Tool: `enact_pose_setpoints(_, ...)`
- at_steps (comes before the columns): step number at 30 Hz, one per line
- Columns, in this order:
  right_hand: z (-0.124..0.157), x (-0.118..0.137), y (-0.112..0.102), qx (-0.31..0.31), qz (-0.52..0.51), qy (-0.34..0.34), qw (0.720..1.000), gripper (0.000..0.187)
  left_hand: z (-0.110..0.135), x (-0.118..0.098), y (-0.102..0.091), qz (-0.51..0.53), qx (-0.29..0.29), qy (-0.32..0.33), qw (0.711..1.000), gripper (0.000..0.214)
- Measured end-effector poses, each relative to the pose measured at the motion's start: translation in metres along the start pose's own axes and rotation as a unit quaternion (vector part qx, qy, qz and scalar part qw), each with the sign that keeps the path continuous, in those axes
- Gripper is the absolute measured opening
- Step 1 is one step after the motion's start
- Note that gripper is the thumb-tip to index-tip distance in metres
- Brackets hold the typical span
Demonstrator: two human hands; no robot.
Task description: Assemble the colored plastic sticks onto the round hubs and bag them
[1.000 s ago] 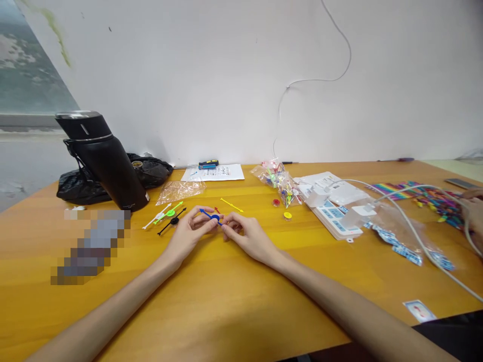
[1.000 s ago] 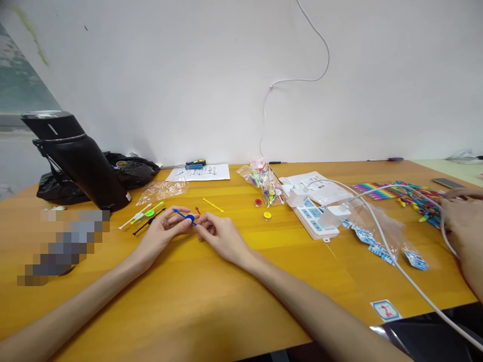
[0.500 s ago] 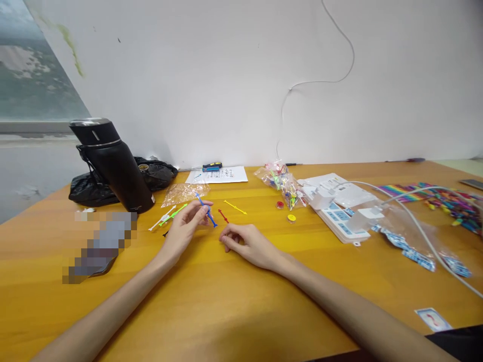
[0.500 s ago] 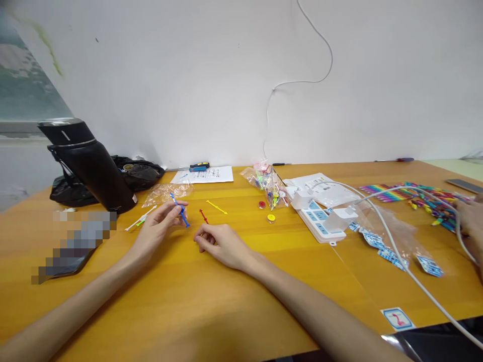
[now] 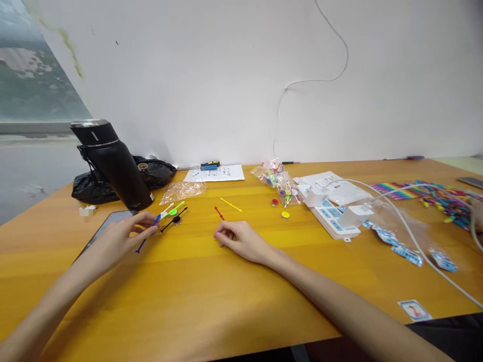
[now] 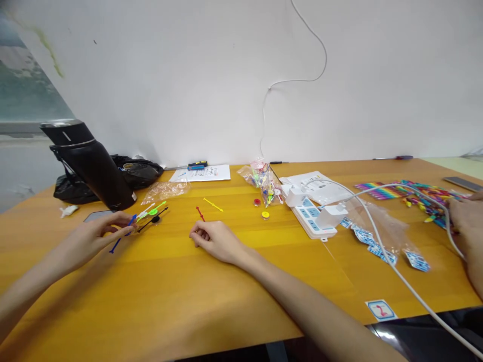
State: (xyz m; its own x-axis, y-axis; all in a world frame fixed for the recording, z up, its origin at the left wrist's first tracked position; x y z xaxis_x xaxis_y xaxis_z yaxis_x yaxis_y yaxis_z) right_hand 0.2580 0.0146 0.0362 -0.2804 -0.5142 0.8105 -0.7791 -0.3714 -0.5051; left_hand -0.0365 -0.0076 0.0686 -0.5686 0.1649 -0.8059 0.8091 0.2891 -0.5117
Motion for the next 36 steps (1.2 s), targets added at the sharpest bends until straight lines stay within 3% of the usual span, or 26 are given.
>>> enact_pose_setpoints(2, 0.0, 0.0, 0.001, 0.002, 0.002, -0.004, 1.0, 0.017, 0.004, 0.025, 0.003, -0.122, 0.069, -0.027, 0.99, 0.036)
enact_pose_setpoints(6, -0.001, 0.0, 0.001, 0.004, 0.003, -0.003, 1.0, 0.017, 0.003, 0.035, 0.004, -0.22, 0.085, -0.04, 0.971, 0.044)
enact_pose_setpoints(11, -0.001, 0.002, 0.0, 0.005, 0.005, -0.003, 1.0, 0.017, 0.0, 0.011, 0.005, -0.278, 0.055, 0.004, 0.959, 0.041)
enact_pose_setpoints(16, -0.001, 0.0, 0.0, 0.002, 0.004, -0.011, 1.0, 0.016, -0.001, -0.033, 0.012, -0.313, 0.012, 0.079, 0.946, 0.037)
enact_pose_setpoints(19, -0.002, -0.001, 0.001, 0.0, 0.005, -0.011, 1.0, 0.016, -0.008, -0.059, 0.04, -0.261, 0.038, 0.12, 0.957, 0.03)
enact_pose_setpoints(21, -0.001, -0.001, 0.002, 0.001, 0.003, -0.009, 1.0, 0.016, -0.013, -0.068, 0.069, -0.227, 0.082, 0.139, 0.96, 0.025)
enact_pose_setpoints(25, -0.001, 0.001, 0.002, 0.01, 0.019, -0.012, 1.0, 0.016, -0.018, -0.064, 0.124, -0.17, 0.134, 0.129, 0.968, 0.022)
enact_pose_setpoints(28, -0.003, 0.001, -0.008, -0.006, 0.1, -0.028, 0.995, 0.015, -0.013, -0.054, 0.141, -0.173, 0.1, 0.133, 0.971, 0.017)
enact_pose_setpoints(31, -0.007, -0.003, -0.037, -0.081, 0.273, -0.037, 0.958, 0.017, -0.004, -0.048, 0.145, -0.151, 0.111, 0.152, 0.97, 0.015)
enact_pose_setpoints(36, -0.005, -0.03, -0.096, -0.182, 0.532, 0.058, 0.825, 0.028, 0.001, -0.046, 0.139, -0.127, 0.128, 0.156, 0.971, 0.015)
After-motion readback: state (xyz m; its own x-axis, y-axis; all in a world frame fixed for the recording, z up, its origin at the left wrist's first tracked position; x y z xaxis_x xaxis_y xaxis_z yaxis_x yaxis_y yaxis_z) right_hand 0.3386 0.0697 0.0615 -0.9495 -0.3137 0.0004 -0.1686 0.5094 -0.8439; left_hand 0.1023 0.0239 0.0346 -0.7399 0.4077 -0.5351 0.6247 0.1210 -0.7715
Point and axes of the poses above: each hand's wrist, its own z-axis away from the middle knuckle, its own y-axis out of the palm, x = y × z, the point moved 7 cm from there along -z, towards the middle knuckle, and after that the axes turned 7 degrees about -x, right-handed, at the moved point
